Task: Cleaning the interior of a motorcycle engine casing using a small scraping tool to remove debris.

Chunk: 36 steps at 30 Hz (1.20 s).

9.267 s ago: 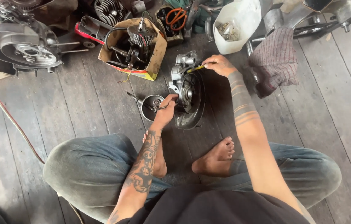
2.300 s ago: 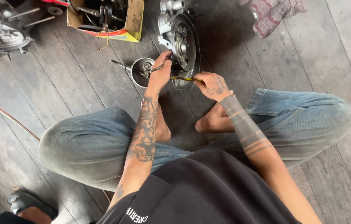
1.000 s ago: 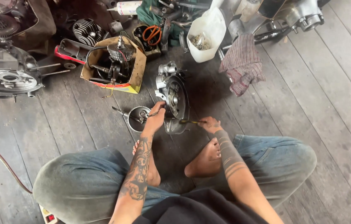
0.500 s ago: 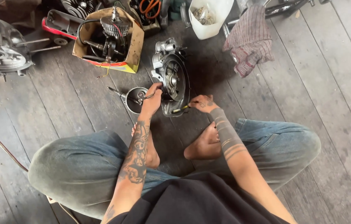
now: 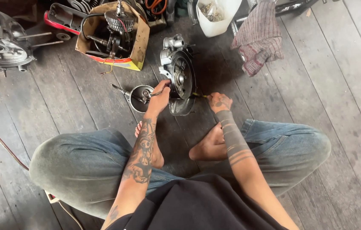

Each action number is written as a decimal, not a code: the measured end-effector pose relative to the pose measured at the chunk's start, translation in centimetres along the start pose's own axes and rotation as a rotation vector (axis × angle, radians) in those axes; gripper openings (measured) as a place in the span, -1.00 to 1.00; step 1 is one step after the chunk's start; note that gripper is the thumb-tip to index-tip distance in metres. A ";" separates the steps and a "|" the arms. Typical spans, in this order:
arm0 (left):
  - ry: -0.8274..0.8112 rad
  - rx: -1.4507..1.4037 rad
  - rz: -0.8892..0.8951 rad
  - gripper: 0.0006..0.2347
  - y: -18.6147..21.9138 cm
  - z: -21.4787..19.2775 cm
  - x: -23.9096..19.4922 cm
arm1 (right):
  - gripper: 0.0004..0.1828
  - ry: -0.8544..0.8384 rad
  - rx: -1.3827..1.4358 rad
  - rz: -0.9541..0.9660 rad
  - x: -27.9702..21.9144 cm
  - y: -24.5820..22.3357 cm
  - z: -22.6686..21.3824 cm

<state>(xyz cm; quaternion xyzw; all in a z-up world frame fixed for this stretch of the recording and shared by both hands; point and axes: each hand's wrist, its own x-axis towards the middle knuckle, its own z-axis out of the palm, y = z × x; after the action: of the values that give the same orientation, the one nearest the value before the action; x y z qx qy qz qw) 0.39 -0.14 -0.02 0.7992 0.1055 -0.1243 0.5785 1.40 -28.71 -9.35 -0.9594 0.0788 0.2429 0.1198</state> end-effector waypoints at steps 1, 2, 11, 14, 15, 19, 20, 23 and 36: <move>-0.001 -0.008 0.010 -0.65 0.0 -0.1 0.2 | -0.66 0.100 -0.018 0.038 1.2 1.1 0.9; -0.009 -0.016 0.011 -0.64 -0.4 0.1 0.0 | -0.73 0.190 -0.038 0.083 1.9 2.6 2.3; 0.020 -0.022 -0.012 -0.67 -0.8 0.3 0.5 | -0.83 0.488 -0.095 -0.546 3.1 -5.5 -7.1; 0.018 -0.029 -0.004 -0.68 -1.7 0.6 0.8 | -0.84 0.493 -0.133 -0.598 5.9 -6.4 -7.4; 0.016 -0.027 -0.003 -0.68 -1.5 0.3 0.7 | -0.84 0.494 -0.131 -0.597 6.2 -5.9 -6.8; -0.007 -0.018 0.007 -0.66 -0.4 0.2 0.4 | -0.76 0.185 0.256 -0.376 6.4 -4.6 -4.0; -0.039 -0.003 0.001 -0.65 -0.3 0.3 -0.1 | -0.73 0.117 0.400 -0.264 5.7 -4.6 -2.7; -0.033 0.003 -0.010 -0.65 -0.8 0.5 0.4 | -0.71 0.090 0.380 -0.251 5.9 -1.3 1.5; -0.070 0.023 0.064 -0.65 0.2 1.0 0.0 | -0.57 0.087 0.267 -0.228 -1.6 -8.3 -9.4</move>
<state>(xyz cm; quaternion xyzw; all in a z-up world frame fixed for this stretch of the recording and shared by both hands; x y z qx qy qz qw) 0.33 -1.11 -0.12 0.8038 0.0582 -0.1349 0.5765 5.97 -23.09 1.02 -0.9472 0.0065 0.1735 0.2696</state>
